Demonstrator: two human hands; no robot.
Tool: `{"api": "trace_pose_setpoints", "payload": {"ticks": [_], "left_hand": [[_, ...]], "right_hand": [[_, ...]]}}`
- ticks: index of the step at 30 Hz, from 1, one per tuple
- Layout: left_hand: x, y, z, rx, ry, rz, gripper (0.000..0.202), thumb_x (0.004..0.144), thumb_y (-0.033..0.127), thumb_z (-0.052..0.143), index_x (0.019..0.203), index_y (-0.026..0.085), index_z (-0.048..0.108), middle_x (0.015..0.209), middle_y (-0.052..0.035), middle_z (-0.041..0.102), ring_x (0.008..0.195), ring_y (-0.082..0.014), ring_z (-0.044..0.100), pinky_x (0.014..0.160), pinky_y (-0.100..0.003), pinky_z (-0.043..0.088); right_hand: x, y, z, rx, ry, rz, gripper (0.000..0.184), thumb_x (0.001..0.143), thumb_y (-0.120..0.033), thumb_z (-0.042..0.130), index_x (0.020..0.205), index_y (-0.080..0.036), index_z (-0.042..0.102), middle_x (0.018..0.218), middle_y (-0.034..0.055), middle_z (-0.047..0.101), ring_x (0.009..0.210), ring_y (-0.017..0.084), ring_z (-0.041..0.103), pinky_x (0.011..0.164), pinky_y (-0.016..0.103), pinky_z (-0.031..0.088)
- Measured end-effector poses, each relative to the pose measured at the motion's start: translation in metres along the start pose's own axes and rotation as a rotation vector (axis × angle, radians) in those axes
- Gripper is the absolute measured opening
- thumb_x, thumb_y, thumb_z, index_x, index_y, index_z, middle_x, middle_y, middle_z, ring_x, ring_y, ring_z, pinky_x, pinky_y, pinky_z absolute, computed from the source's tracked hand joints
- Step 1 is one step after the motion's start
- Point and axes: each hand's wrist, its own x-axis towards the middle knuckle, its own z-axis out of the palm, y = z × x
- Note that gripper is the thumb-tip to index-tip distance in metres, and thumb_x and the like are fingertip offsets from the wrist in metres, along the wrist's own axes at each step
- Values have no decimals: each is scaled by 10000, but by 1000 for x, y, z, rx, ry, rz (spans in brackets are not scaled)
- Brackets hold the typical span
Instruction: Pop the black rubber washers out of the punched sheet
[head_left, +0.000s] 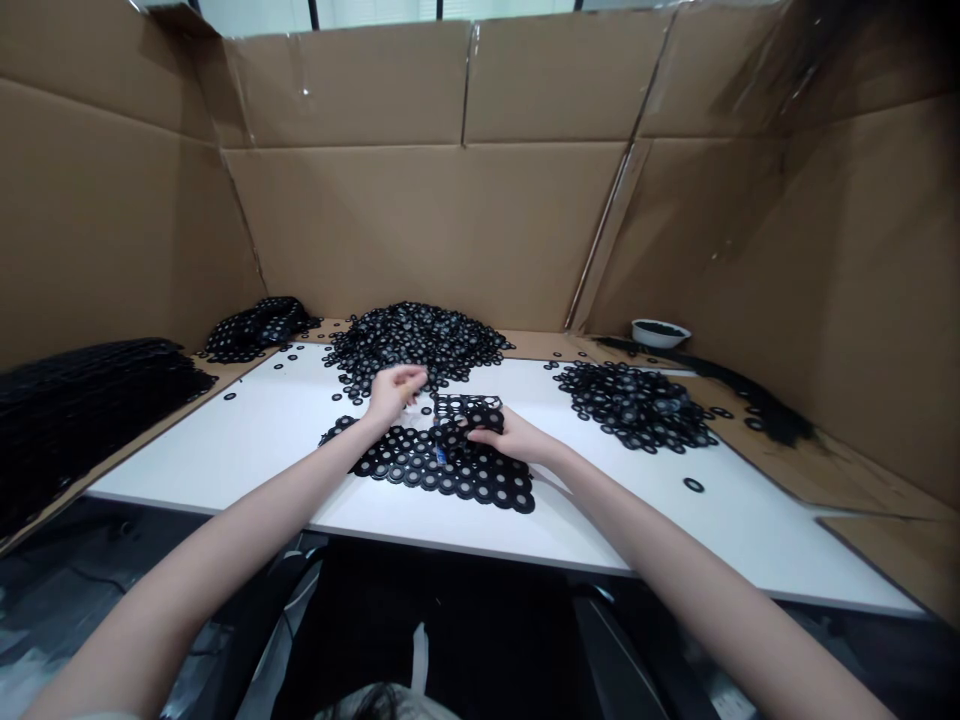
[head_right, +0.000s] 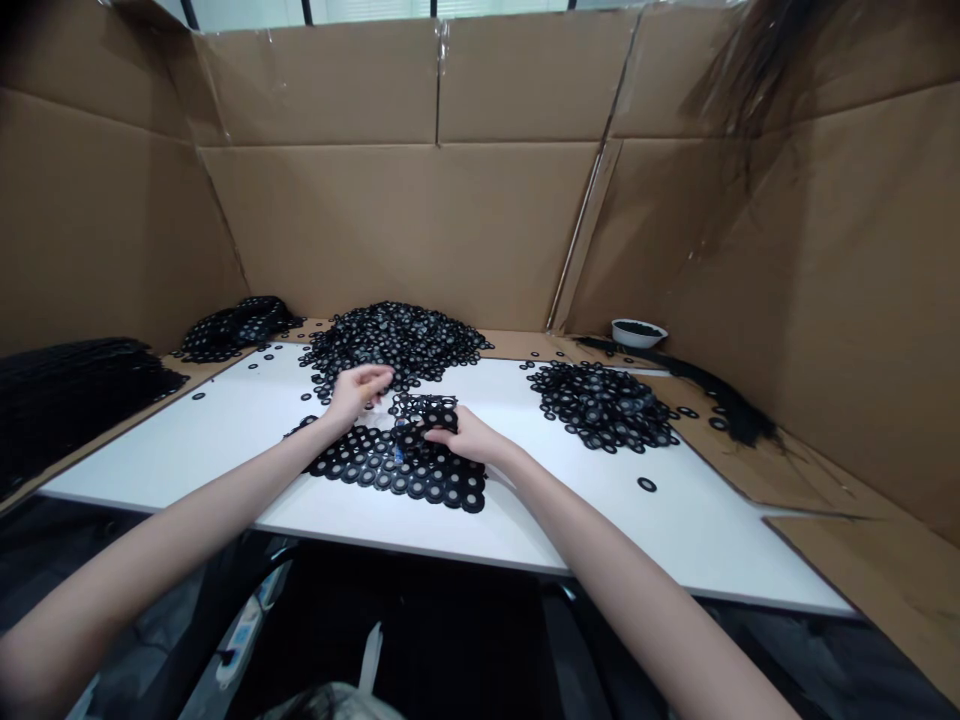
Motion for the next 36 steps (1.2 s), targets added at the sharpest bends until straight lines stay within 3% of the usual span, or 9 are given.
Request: {"api": "trace_pose_setpoints", "payload": {"ticks": [2,3,12,21,24,26,28,32,36], "left_hand": [[3,-4,-4,-30,189,122,510,704,376,645,1137,112,588,554,35,541,454,-72,479,498,-199,399],[4,-5,-6,-18,209,133,525,707,378,647,1154,112,578,543,42,528,452,-72,478,502,-198,400],[-2,-3,0,96,-56,115,337,708,427,644,857,126,678,780,-52,653,617,-110,557,507,-194,420],[-4,-3,1,164,-271,-78,317,670,376,686,832,105,657,536,-1,572,393,-85,491,373,-191,380],[-3,1,1,37,-79,74,383,719,415,651,957,115,634,679,-32,624,515,-102,582,496,-209,474],[-1,2,-1,-96,140,216,458,784,434,586,1153,166,549,919,-67,642,738,-128,651,677,-237,522],[1,1,-4,-168,236,238,508,825,442,530,1269,210,447,1107,-91,588,894,-146,648,777,-259,518],[1,-3,-5,-45,129,165,479,821,423,523,1228,176,476,1132,-107,560,800,-135,644,689,-247,519],[-7,3,0,121,47,272,336,840,389,488,1068,161,583,1096,-85,583,745,-117,614,646,-221,488]], "right_hand": [[0,-1,0,-13,-13,21,322,782,-303,649,1057,-147,586,1132,108,637,1055,260,576,984,446,406],[0,-1,0,-16,-18,26,317,786,-306,645,1053,-147,584,1135,110,635,1057,262,574,986,449,402],[-1,-2,-1,-12,-15,63,387,775,-355,655,1092,-156,554,1140,112,622,1046,266,568,968,456,410],[-2,-10,-3,-28,-28,31,299,780,-276,647,1045,-150,587,1092,107,647,1012,262,588,949,454,425],[0,-2,-2,-27,-44,18,326,794,-324,633,1067,-150,589,1124,101,636,1040,257,576,975,452,406],[1,3,-1,-29,-31,24,349,783,-340,647,1072,-152,592,1131,101,633,1049,259,568,984,461,395],[2,5,-1,-24,-32,13,339,785,-347,645,1063,-158,601,1132,97,634,1052,257,566,991,462,389],[1,4,-1,1,-35,-16,316,788,-335,643,1050,-163,608,1110,95,646,1037,254,580,981,453,405],[0,0,-2,34,-16,-28,346,749,-317,688,1052,-170,608,1075,92,662,1008,257,596,956,451,430]]}}
